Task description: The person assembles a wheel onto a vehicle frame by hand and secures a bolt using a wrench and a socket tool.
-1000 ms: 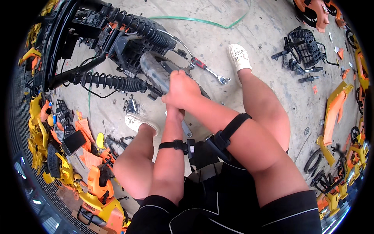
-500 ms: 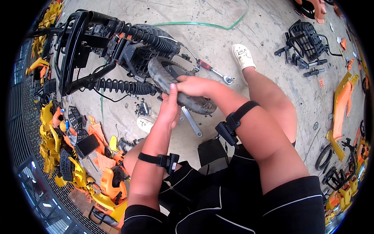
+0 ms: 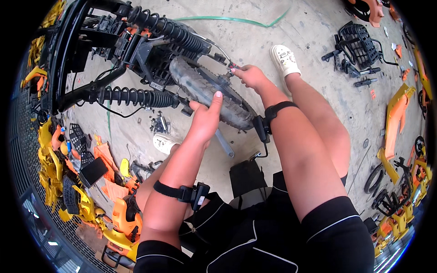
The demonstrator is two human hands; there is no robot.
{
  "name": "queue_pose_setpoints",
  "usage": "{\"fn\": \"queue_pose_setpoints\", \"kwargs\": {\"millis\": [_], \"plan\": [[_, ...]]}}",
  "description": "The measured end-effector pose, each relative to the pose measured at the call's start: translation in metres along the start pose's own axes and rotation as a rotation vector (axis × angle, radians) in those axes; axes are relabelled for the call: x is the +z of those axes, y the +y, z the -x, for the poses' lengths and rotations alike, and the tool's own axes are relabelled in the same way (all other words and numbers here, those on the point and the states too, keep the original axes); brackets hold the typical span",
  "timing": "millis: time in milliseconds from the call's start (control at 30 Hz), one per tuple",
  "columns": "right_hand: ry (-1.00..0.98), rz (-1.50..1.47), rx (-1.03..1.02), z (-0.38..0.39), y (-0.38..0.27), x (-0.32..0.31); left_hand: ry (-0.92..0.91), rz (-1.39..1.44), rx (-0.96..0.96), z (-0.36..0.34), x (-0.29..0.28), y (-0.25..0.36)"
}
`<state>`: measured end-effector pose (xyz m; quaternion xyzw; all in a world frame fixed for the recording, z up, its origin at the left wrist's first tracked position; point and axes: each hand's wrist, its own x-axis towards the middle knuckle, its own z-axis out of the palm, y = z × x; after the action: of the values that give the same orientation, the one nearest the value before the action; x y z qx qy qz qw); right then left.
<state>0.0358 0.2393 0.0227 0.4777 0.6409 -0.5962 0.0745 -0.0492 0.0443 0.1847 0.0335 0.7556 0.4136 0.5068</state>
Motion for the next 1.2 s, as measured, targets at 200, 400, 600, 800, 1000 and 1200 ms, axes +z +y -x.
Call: {"fn": "queue_pose_setpoints", "kwargs": {"millis": [200,400,600,800,1000,1200], "plan": [[-0.063,-0.166,0.046,-0.006,-0.008,0.012,-0.019,0.002,0.025,-0.003,-0.003,0.001],[-0.079,-0.390,0.102,0.000,-0.010,0.013,0.005,0.022,0.049,0.001,0.001,0.001],[-0.101,-0.299,0.126,0.001,-0.016,0.007,0.003,0.040,0.024,0.001,0.002,-0.002],[-0.132,-0.218,0.188,-0.016,-0.013,-0.008,0.059,0.023,0.052,0.011,0.009,0.007],[-0.104,-0.141,0.221,-0.017,-0.025,-0.001,0.084,-0.029,0.013,0.010,0.013,0.008],[-0.084,-0.175,0.216,-0.032,-0.023,0.000,0.101,0.017,0.077,0.004,0.012,0.000]]}}
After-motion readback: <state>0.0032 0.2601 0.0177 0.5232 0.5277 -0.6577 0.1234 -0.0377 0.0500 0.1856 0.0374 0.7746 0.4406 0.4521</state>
